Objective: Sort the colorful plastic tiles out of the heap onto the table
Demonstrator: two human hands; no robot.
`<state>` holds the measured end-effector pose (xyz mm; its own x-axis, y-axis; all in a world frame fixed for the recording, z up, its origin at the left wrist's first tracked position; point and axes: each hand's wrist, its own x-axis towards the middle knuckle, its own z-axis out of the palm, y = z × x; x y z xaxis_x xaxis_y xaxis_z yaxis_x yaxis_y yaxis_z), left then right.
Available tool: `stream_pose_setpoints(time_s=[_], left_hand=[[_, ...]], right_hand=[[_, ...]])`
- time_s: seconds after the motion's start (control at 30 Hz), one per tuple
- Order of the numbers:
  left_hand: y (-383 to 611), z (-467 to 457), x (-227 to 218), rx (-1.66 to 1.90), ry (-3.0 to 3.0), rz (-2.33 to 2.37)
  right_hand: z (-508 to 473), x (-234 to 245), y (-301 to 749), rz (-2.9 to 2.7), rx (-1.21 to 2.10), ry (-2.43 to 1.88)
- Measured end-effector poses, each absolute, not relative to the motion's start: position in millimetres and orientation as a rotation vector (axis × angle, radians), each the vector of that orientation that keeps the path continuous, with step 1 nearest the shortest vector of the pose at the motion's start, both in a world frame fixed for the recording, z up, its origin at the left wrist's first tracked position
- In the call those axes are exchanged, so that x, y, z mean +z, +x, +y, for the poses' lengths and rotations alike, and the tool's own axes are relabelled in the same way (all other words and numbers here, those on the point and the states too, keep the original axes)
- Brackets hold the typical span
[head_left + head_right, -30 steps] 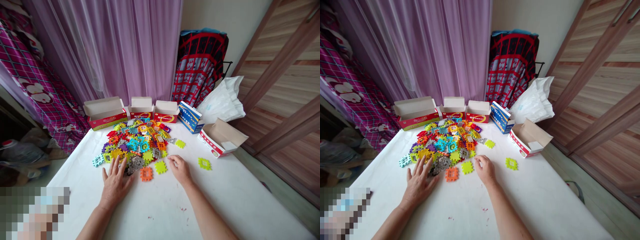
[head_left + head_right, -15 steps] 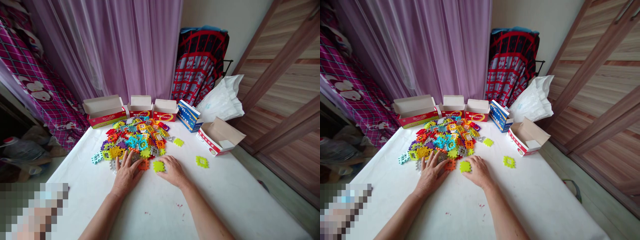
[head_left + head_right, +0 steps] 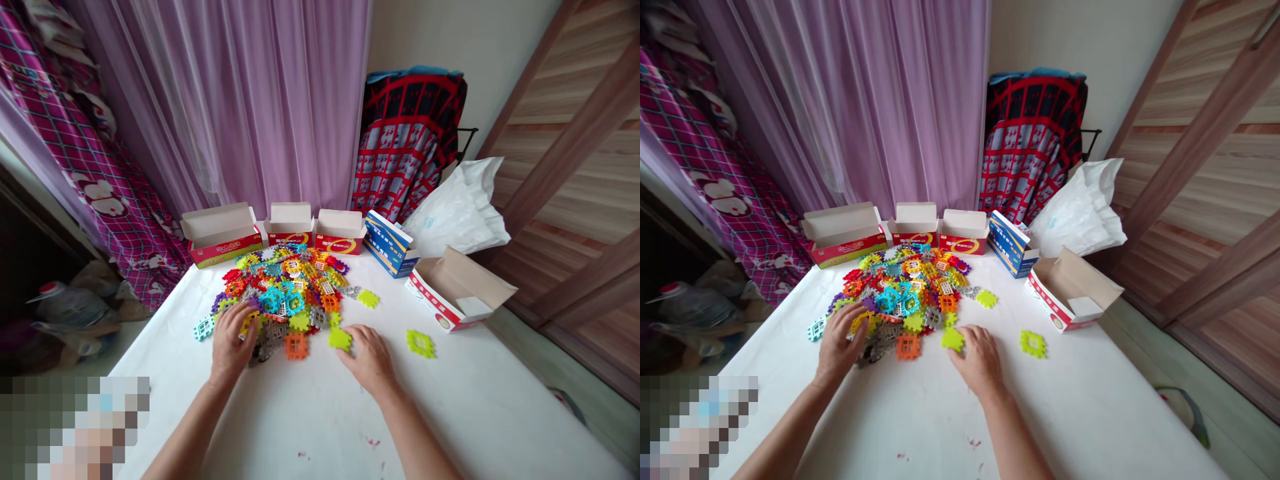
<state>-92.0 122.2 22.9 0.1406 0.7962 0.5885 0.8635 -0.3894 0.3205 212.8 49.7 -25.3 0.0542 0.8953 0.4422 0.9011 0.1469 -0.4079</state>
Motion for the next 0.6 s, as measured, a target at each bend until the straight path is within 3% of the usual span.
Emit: stream_pose_setpoints(time_s=[0.27, 0.6], left_hand=[[-184, 278, 96, -0.519, -2.003, -2.162], [-204, 345, 108, 0.001, -1.995, -2.098]], right_hand=[[51, -41, 222, -1.783, -0.146, -1.709], [51, -51, 229, -1.81, -0.252, -1.655]])
